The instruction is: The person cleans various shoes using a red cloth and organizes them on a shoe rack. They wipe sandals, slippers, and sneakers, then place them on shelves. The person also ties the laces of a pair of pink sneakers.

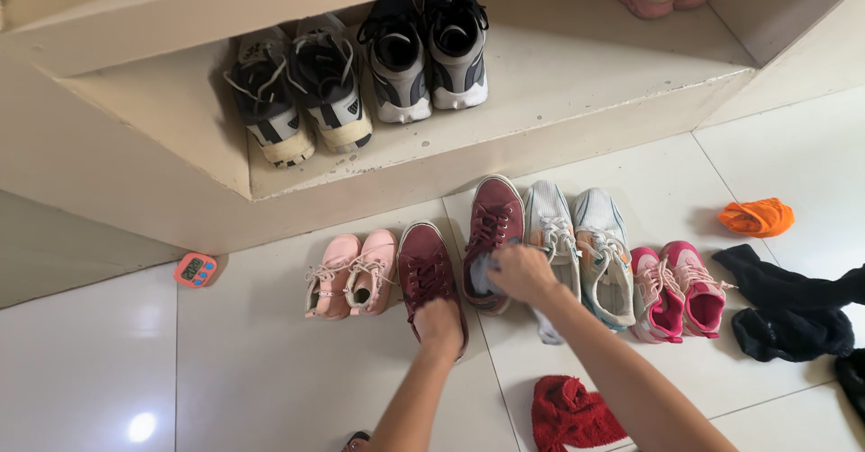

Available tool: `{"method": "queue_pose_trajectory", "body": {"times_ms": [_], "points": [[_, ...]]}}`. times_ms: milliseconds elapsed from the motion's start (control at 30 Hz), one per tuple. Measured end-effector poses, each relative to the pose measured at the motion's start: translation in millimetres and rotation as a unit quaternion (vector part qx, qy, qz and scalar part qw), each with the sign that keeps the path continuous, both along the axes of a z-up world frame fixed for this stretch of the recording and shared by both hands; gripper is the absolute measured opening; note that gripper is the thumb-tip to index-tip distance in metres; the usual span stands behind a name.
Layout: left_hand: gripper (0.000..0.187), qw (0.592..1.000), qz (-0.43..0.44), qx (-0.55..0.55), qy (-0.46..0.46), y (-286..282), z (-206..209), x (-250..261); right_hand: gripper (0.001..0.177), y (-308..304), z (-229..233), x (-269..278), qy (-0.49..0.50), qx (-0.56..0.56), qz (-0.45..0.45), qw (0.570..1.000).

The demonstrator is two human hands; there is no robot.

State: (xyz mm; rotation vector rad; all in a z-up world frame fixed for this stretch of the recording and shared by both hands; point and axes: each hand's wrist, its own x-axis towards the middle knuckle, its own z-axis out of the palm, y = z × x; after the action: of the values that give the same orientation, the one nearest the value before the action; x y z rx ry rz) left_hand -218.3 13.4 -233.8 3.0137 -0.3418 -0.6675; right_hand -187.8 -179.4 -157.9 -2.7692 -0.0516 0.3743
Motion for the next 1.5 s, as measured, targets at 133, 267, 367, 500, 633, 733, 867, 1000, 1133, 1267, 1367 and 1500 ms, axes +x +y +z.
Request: {"method": "queue_pose_trajectory", "body": {"times_ms": [133, 267, 367, 500, 633, 733, 867, 1000, 1133, 1267, 1367, 1500], "points": [[0.015, 0.971, 0.064, -0.111, 0.2, 27.9, 85.9, 64.7, 0.033, -24.0, 43.9, 27.6, -0.092, 0.291, -0.119, 0.945], [0.023, 0.821, 0.064, -0.542, 0.164, 52.8, 155.0, 96.7, 0.03, -56.3, 97.2, 39.1, -0.012, 0.568, -0.202, 0.798], [0.019, 0.644, 0.198, -0.693, 0.256, 56.9, 182.5, 101.2, 0.026, -68.8, 127.2, 36.2, 0.014, 0.687, -0.189, 0.702], [0.017, 0.613, 0.316, -0.712, 0.131, 38.0, 186.2, 106.0, 0.021, -77.6, 139.9, 32.4, 0.008, 0.754, -0.13, 0.644], [0.017, 0.533, 0.357, -0.75, 0.163, 22.4, 173.9, 112.1, 0.02, -91.7, 134.7, 35.1, -0.013, 0.764, -0.129, 0.633], [0.018, 0.493, 0.36, -0.776, 0.158, 15.9, 169.1, 115.9, 0.018, -105.1, 131.9, 37.3, -0.057, 0.714, -0.212, 0.664], [0.016, 0.466, 0.315, -0.816, 0.134, 3.8, 172.4, 118.3, 0.027, -108.9, 128.5, 45.2, -0.152, 0.493, -0.293, 0.805], [0.02, 0.51, 0.298, -0.797, 0.122, -25.1, 174.6, 119.2, 0.03, -94.7, 113.7, 56.1, -0.209, 0.391, -0.262, 0.857], [0.02, 0.512, 0.262, -0.806, 0.14, -65.0, 168.0, 120.0, 0.033, -74.0, 93.1, 74.0, -0.147, 0.452, -0.253, 0.843], [0.023, 0.497, 0.234, -0.82, 0.163, -97.7, 155.7, 118.4, 0.046, -66.3, 80.0, 84.0, -0.055, 0.515, -0.262, 0.814], [0.021, 0.498, 0.303, -0.799, 0.15, -111.9, 145.6, 111.5, 0.045, -73.8, 76.9, 80.3, -0.024, 0.549, -0.25, 0.797], [0.042, 0.557, 0.308, -0.761, 0.124, -119.6, 137.1, 100.7, 0.037, -83.6, 76.3, 77.1, -0.029, 0.546, -0.243, 0.801]]}}
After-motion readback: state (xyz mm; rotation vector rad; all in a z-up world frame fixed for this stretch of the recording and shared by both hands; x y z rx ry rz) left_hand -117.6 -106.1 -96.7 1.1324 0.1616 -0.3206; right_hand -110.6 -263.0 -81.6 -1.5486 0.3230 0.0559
